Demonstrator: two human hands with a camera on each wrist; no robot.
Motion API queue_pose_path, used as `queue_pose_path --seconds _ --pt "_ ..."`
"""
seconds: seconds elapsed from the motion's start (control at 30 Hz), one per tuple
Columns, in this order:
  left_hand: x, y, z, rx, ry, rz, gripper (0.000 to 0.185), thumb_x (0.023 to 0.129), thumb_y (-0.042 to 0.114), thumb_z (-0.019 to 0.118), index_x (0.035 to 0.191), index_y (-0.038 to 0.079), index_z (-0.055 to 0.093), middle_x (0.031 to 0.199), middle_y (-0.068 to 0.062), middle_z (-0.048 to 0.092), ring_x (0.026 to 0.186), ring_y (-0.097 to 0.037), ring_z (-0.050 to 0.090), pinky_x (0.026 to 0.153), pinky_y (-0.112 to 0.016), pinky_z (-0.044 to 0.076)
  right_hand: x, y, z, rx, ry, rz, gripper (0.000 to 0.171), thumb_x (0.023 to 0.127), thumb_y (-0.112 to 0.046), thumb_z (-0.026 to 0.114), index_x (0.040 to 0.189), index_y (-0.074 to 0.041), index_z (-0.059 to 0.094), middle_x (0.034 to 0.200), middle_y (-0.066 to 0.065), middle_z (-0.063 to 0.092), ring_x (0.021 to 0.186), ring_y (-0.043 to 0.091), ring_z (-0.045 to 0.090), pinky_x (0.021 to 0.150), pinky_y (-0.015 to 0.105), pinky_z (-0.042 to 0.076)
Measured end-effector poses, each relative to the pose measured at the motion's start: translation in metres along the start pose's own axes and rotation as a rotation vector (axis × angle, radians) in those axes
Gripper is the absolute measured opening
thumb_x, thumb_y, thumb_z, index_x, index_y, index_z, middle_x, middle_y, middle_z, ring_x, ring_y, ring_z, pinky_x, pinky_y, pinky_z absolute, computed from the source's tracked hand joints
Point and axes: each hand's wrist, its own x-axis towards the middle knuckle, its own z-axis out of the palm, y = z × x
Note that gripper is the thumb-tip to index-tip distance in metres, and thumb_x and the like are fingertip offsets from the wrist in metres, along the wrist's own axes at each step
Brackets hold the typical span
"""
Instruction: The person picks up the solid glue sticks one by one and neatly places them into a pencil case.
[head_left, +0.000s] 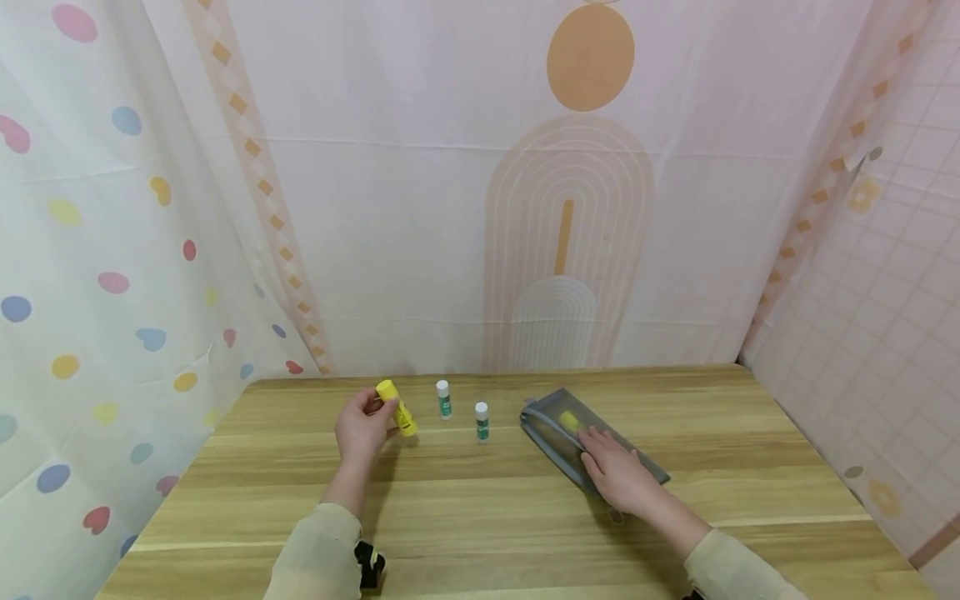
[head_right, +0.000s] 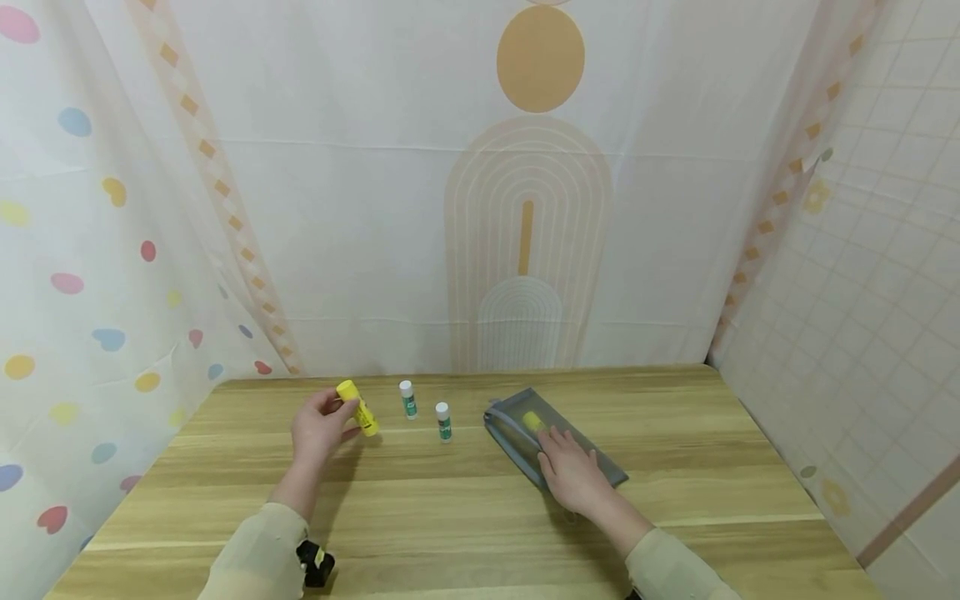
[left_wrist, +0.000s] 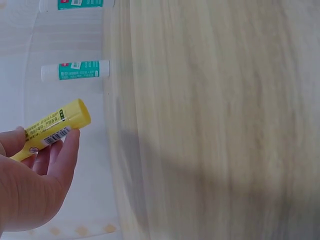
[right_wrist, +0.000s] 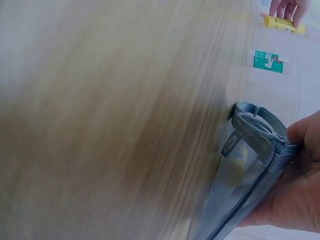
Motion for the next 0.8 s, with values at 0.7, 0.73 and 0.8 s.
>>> queue_pose_path --seconds 0.7,0.73,0.8 --pt "-0.021 0.018 0.018 -0.204 -0.160 -0.097 0.039 0.095 0.005 0.066 0.129 -0.010 0.052 0.111 -0.017 0.054 0.090 -0.019 0.064 0.073 -0.040 0.061 0.000 -0.001 0.000 0.010 -0.008 -0.003 0.042 0.105 -0.010 0.046 0.143 0.006 0.046 0.147 0.032 0.039 0.136 0.054 0.031 0.097 0.083 0.022" --pt "-0.022 0.018 0.019 -0.212 -0.165 -0.096 0.039 0.095 0.004 0.066 0.128 -0.011 0.053 0.111 -0.018 0.055 0.089 -0.019 0.064 0.073 -0.041 0.061 0.000 -0.001 0.000 0.012 -0.008 -0.003 0.042 0.105 -0.010 0.046 0.143 0.006 0.046 0.147 0.032 0.039 0.136 0.054 0.031 0.098 0.083 0.022" --pt "-0.026 0.019 0.021 -0.219 -0.178 -0.095 0.038 0.095 0.004 0.065 0.128 -0.011 0.053 0.111 -0.018 0.055 0.088 -0.019 0.064 0.073 -0.041 0.061 0.000 -0.001 0.000 0.013 -0.009 -0.002 0.042 0.105 -0.010 0.046 0.143 0.006 0.046 0.147 0.032 0.039 0.136 0.053 0.030 0.098 0.083 0.022"
